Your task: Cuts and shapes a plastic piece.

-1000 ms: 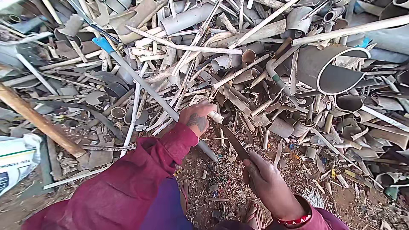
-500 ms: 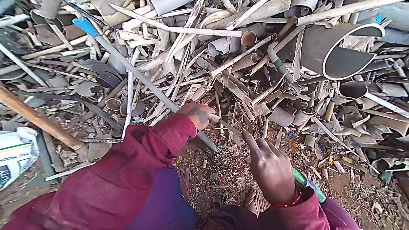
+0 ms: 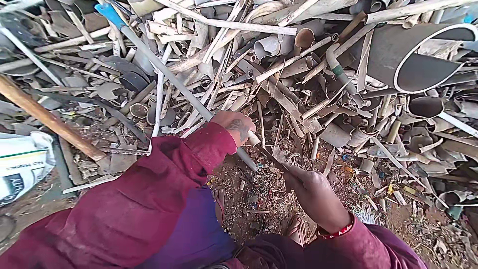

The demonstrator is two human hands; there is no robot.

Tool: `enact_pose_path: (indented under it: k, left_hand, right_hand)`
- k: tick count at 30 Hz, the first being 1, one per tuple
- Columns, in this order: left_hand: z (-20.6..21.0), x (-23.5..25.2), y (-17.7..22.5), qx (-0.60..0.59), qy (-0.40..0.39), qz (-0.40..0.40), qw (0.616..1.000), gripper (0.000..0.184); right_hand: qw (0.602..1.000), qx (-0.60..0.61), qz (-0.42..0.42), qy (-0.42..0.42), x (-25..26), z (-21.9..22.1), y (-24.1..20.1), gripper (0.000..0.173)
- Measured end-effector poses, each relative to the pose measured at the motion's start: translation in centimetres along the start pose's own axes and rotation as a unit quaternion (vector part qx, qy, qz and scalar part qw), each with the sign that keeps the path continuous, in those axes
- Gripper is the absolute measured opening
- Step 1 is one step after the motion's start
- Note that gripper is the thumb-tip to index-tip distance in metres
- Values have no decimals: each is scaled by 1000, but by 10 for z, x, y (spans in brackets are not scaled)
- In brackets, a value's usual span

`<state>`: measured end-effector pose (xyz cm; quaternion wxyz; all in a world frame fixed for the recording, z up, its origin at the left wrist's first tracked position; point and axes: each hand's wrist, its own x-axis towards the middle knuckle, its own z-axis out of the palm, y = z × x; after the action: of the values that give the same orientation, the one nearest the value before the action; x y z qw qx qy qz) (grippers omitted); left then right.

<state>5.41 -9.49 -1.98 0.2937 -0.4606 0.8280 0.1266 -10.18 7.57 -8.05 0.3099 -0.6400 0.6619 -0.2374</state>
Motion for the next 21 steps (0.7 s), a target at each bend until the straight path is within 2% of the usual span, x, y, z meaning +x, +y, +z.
enact_pose_path:
  k: [3, 4, 7, 10, 12, 13, 14, 16, 17, 18, 19, 20, 21]
  left_hand:
    - [4, 1, -3, -33, 42, 9, 999, 24]
    - [7, 2, -3, -71, 69, 7, 995, 24]
    - [14, 4, 0, -190, 185, 20, 964, 35]
    - [18, 9, 0, -196, 274, 69, 939, 34]
    - [18, 12, -1, -187, 294, 84, 933, 36]
    - [16, 12, 0, -191, 288, 85, 934, 35]
    - [13, 11, 2, -202, 268, 80, 939, 34]
    - [7, 10, 0, -214, 213, 72, 951, 31]
    - [11, 14, -8, -199, 207, 91, 954, 28]
    - [22, 24, -23, -170, 236, 135, 947, 24]
    - [42, 42, -43, -125, 308, 191, 924, 18]
    - [50, 50, -52, -96, 324, 211, 917, 15]
    - [39, 38, -44, -82, 246, 167, 951, 15]
  right_hand:
    - [991, 118, 45, -44, 2, -4, 2, 32]
    - [977, 194, 67, -54, 3, -5, 1, 29]
    - [871, 470, 113, -90, 4, -9, -6, 27]
    - [774, 600, 151, -133, 3, -15, -14, 35]
    - [738, 639, 165, -139, 0, -14, -19, 36]
    - [746, 634, 156, -129, -1, -13, -20, 34]
    - [782, 600, 132, -105, -3, -12, -20, 32]
    - [909, 412, 56, -22, -6, -3, -14, 24]
    - [956, 290, 19, 28, -6, 2, -9, 24]
    - [981, 178, -18, 73, -5, 6, -4, 26]
    - [989, 80, -51, 110, -5, 9, 0, 26]
    - [987, -8, -77, 141, -5, 10, 2, 25]
    - [978, -85, -95, 166, -5, 11, 3, 23]
